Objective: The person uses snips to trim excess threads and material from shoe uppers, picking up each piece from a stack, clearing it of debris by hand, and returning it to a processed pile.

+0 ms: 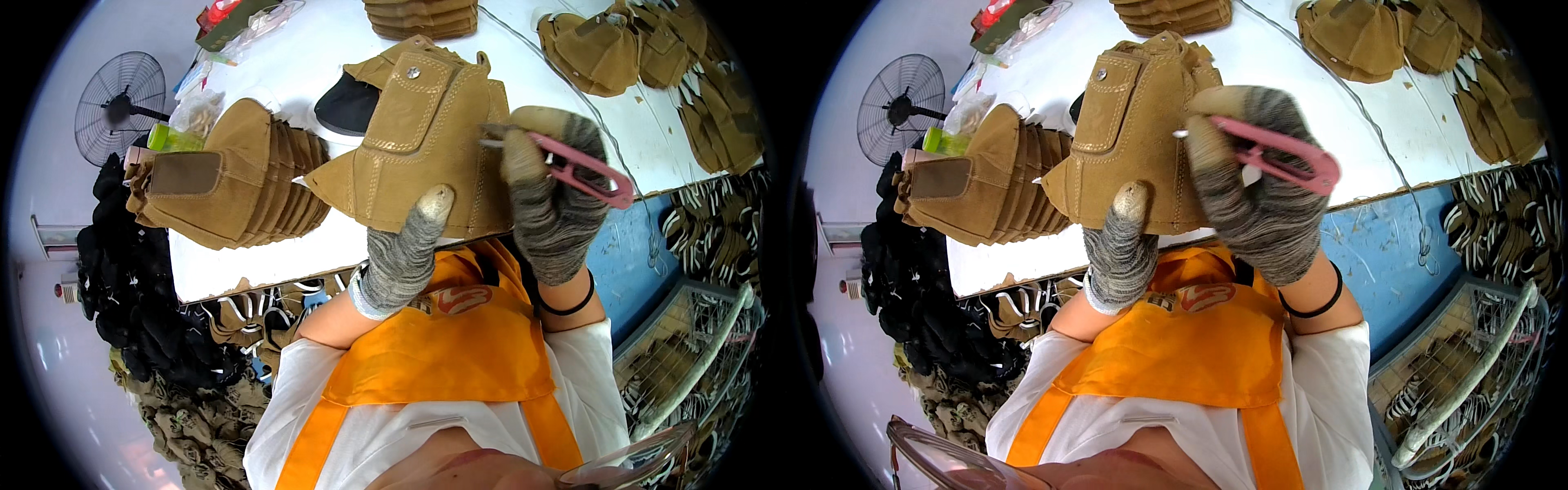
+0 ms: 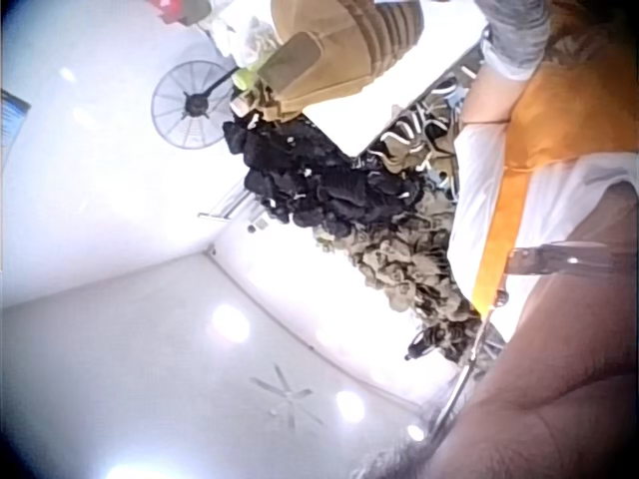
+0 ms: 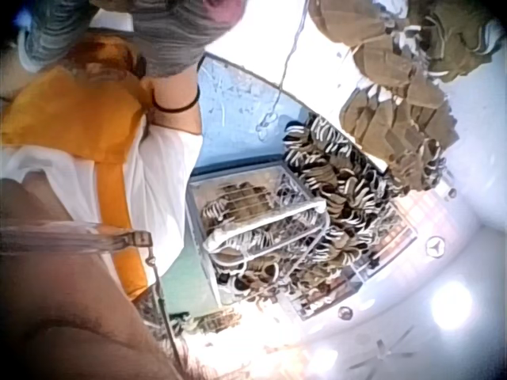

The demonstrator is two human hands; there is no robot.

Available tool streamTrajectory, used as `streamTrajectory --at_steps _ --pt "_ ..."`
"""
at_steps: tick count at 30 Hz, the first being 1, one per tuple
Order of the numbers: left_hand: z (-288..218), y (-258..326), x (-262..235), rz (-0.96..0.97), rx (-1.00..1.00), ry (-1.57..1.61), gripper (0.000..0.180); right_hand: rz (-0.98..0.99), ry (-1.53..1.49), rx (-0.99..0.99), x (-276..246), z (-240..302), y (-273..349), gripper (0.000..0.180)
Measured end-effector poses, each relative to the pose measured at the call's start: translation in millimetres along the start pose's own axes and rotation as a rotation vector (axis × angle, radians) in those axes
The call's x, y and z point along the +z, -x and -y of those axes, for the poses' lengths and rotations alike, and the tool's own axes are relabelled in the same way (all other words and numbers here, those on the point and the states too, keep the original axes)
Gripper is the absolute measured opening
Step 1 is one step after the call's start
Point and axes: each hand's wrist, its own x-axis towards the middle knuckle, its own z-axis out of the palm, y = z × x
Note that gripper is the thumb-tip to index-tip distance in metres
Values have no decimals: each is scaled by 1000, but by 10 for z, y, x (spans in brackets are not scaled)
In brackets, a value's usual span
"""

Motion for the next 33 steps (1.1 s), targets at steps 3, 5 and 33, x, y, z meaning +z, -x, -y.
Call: streamTrajectory --at_steps 3,5,33 --pt "5 -7 -2 5 -9 9 60 91 -41 56 21 -97 58 25" --pt "11 -13 0 3 -16 12 61 173 105 -160 37 46 -3 29" --pt "-19 -8 -46 -3 -43 13 71 -148 -220 168 21 106 -51 30"
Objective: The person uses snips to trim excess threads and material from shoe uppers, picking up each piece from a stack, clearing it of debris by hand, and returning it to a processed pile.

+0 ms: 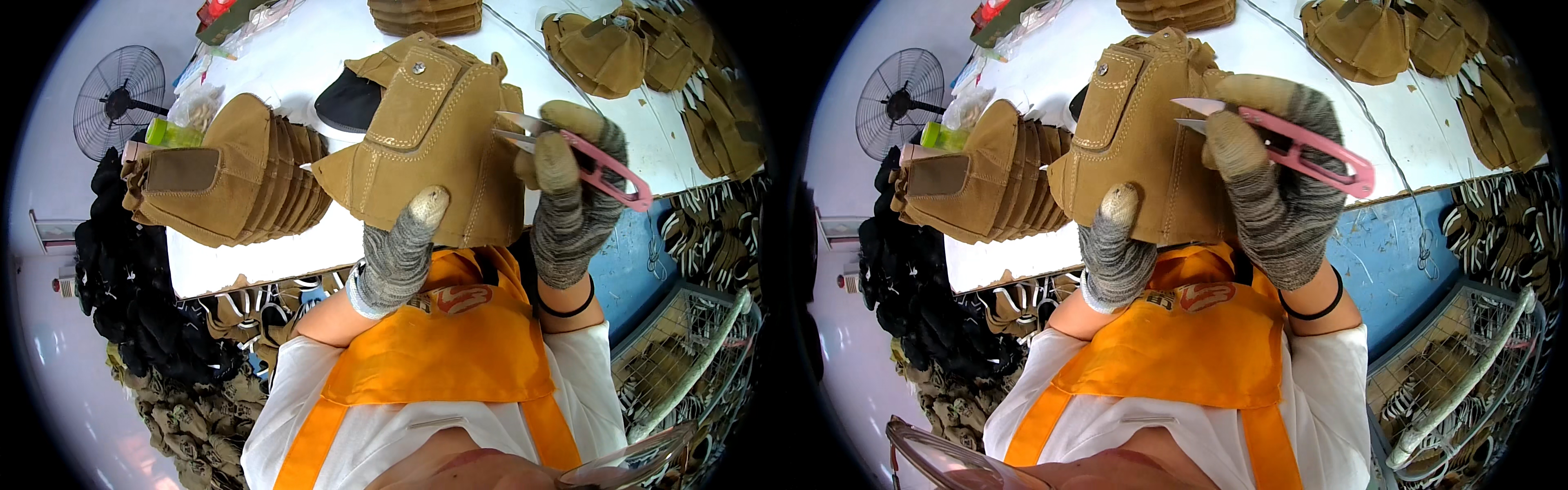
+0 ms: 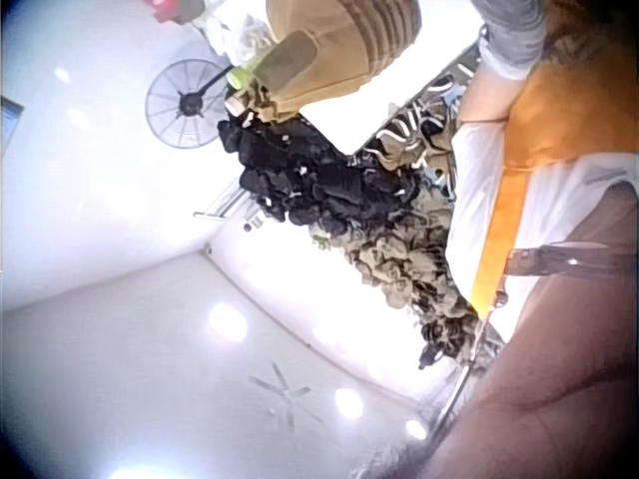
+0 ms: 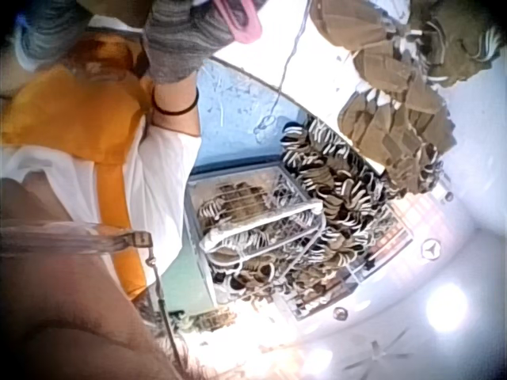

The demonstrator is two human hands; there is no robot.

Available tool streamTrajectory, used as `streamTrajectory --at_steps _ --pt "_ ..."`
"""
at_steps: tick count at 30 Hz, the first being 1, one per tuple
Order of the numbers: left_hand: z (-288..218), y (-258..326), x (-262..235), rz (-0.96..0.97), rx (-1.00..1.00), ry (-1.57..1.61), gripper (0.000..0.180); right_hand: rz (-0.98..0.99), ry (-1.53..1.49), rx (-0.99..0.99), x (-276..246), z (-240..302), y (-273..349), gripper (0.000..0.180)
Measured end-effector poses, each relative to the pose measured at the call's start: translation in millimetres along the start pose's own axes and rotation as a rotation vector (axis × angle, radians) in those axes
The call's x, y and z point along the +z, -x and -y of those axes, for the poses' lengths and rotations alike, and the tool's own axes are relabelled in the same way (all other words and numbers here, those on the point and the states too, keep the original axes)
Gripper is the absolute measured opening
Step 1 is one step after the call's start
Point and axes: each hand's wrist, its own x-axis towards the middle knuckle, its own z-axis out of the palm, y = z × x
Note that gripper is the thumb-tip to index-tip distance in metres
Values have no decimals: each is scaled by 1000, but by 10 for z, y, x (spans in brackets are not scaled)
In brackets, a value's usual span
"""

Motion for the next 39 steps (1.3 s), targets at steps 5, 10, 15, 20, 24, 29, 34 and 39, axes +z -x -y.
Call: streamTrajectory --at_steps 5,10,15,20,24,29,34,39 --pt "40 38 -24 -17 4 72 65 106 -129 115 -177 -135 54 32" --pt "63 20 -40 -14 -14 103 62 148 -12 37 -114 -79 45 26" --pt "-13 17 -8 46 -11 182 62 250 94 -33 -124 -96 37 24" --pt "-26 -8 14 21 65 141 61 251 -24 83 -115 -67 20 24" --pt "-40 -5 16 -6 63 114 61 167 -51 96 -100 -130 39 25" --pt "-33 -18 -21 -5 50 110 62 251 25 75 -116 -133 10 25" --pt "-20 -42 -30 -1 38 107 62 215 -6 65 -45 -128 -12 25" --pt "-13 -44 -24 3 32 103 62 252 19 194 -117 -79 -43 24"
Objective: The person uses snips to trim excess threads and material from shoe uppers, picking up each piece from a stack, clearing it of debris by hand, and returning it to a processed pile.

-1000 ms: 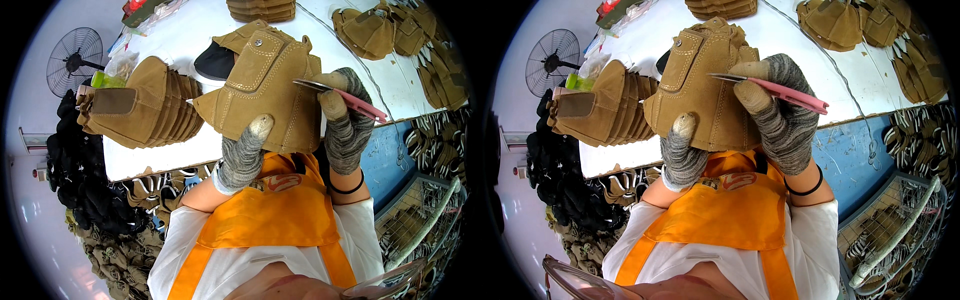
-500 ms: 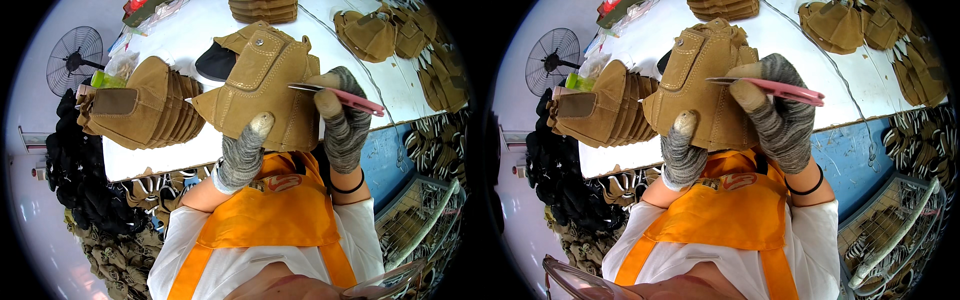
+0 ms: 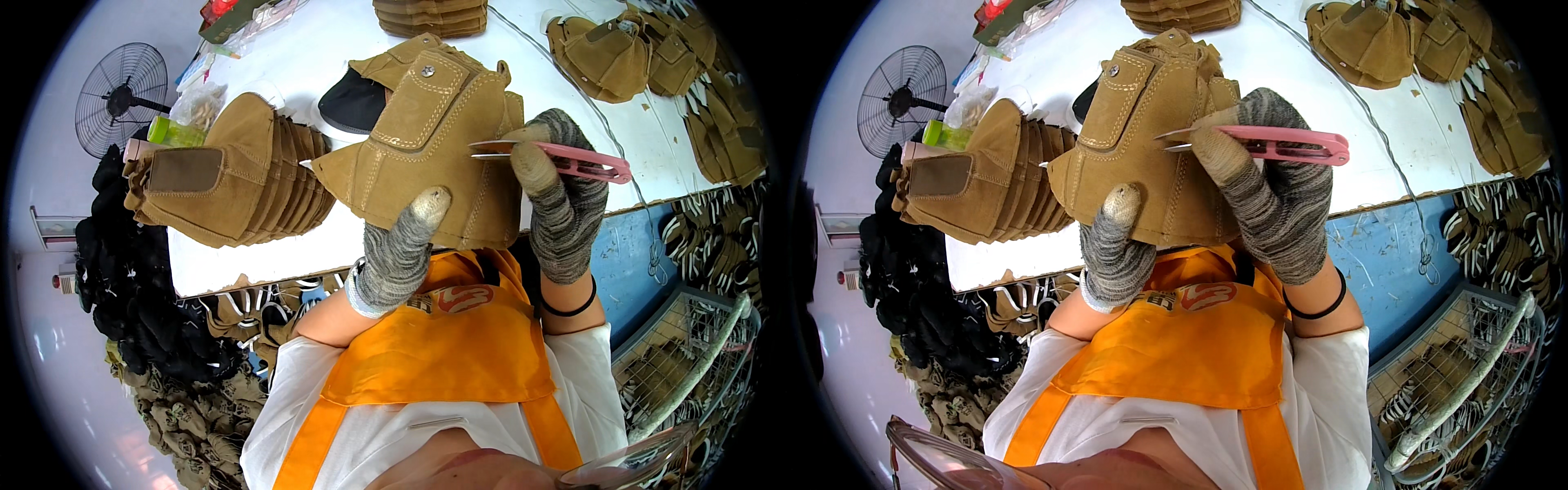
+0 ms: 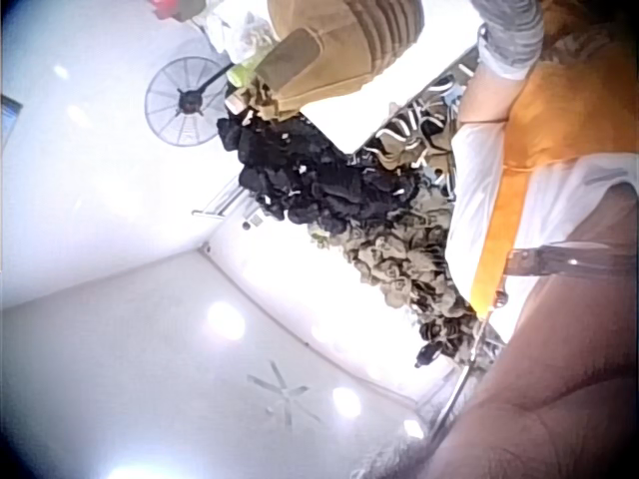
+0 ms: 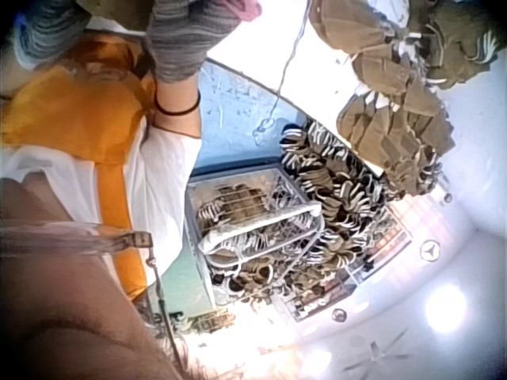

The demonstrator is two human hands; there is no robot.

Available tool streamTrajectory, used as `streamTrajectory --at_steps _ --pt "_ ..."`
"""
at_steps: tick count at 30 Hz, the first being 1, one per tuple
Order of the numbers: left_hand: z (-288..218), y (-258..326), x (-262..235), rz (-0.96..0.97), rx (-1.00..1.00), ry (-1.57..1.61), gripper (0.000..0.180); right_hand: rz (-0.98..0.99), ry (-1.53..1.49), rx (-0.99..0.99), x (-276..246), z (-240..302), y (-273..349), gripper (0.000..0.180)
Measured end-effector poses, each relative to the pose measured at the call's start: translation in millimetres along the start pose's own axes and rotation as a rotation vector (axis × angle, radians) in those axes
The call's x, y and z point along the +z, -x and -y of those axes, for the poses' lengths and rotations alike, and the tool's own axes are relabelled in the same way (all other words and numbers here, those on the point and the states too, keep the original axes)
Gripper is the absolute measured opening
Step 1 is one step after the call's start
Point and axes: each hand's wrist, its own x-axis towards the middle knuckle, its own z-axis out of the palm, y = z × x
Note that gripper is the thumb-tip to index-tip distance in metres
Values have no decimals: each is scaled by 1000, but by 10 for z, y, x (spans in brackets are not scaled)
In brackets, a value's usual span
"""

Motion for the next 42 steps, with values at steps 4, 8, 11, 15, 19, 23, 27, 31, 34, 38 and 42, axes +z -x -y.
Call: streamTrajectory --at_steps 4,8,11,15,19,23,27,31,34,38,42 --pt "-4 0 11 -5 4 2 62 -52 31 -76 52 -17 7 24" --pt "-9 13 6 -12 10 -1 63 5 -6 -10 -3 -32 11 25" --pt "-31 -29 8 47 -35 21 70 26 62 -32 9 -50 74 25" --pt "-39 -26 29 33 -9 94 63 -40 33 -110 95 -19 25 26" --pt "-64 32 4 -8 7 66 64 -131 -40 -117 69 -84 16 26" --pt "-95 48 17 -9 15 74 64 -113 -102 -67 36 -99 6 25" --pt "-79 26 -5 0 -10 79 65 -70 -64 -96 49 -97 26 24" --pt "-82 28 -15 5 -18 75 65 5 13 -119 72 -50 -1 21" --pt "-98 29 1 13 -20 74 66 -38 -12 -103 105 -42 3 21" --pt "-98 22 4 15 -21 73 66 -90 -23 -96 124 -44 20 24" --pt "-84 15 -2 19 -15 75 67 -44 -55 -69 126 -25 73 28"
